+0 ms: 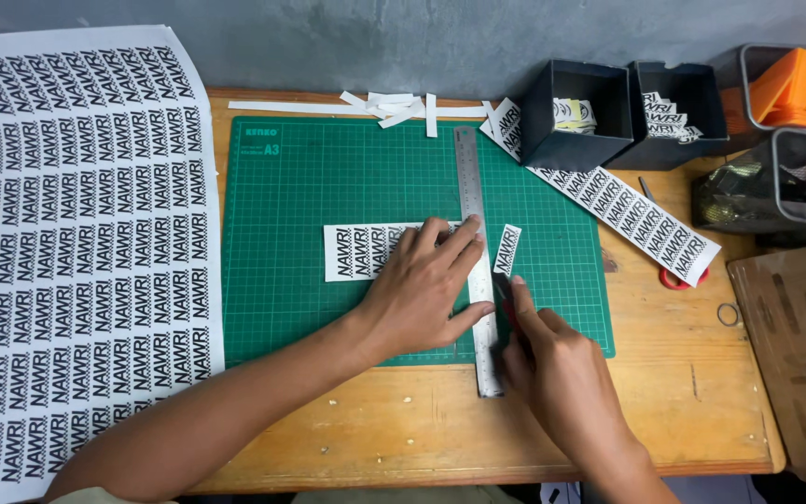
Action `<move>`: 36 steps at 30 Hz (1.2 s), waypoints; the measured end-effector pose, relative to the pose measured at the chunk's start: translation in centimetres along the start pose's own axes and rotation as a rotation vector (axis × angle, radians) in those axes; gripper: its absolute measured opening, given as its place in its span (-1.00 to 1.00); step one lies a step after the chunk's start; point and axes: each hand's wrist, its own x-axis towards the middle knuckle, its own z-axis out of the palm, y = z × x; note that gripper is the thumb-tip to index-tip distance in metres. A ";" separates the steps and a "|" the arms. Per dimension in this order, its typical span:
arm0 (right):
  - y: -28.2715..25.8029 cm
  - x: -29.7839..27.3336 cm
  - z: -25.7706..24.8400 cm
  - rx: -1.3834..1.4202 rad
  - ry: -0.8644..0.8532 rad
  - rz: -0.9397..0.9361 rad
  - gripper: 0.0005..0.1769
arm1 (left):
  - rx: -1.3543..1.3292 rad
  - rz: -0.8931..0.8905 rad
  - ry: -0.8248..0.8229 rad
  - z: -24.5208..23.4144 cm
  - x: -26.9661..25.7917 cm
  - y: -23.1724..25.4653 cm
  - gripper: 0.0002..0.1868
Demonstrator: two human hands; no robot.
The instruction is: The person uses a metal ruler and a red utility knife to cut a sheet of printed stickers on a green cutting mat. They repeatedly align the ruler, slice along its edge, and separate the cut strips, placing them into nearby containers.
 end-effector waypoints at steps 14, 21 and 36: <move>-1.3 2.2 -2.9 0.350 -0.049 0.162 -0.19 | 0.013 0.032 -0.028 0.2 -0.3 0.3 -0.33; -1.1 2.4 -3.6 0.333 0.067 0.021 -0.22 | -0.105 0.051 -0.006 -1.5 0.1 0.2 -0.18; 0.9 6.2 -9.5 0.283 0.321 0.133 -0.29 | -0.101 0.025 -0.419 -2.0 11.4 2.3 0.12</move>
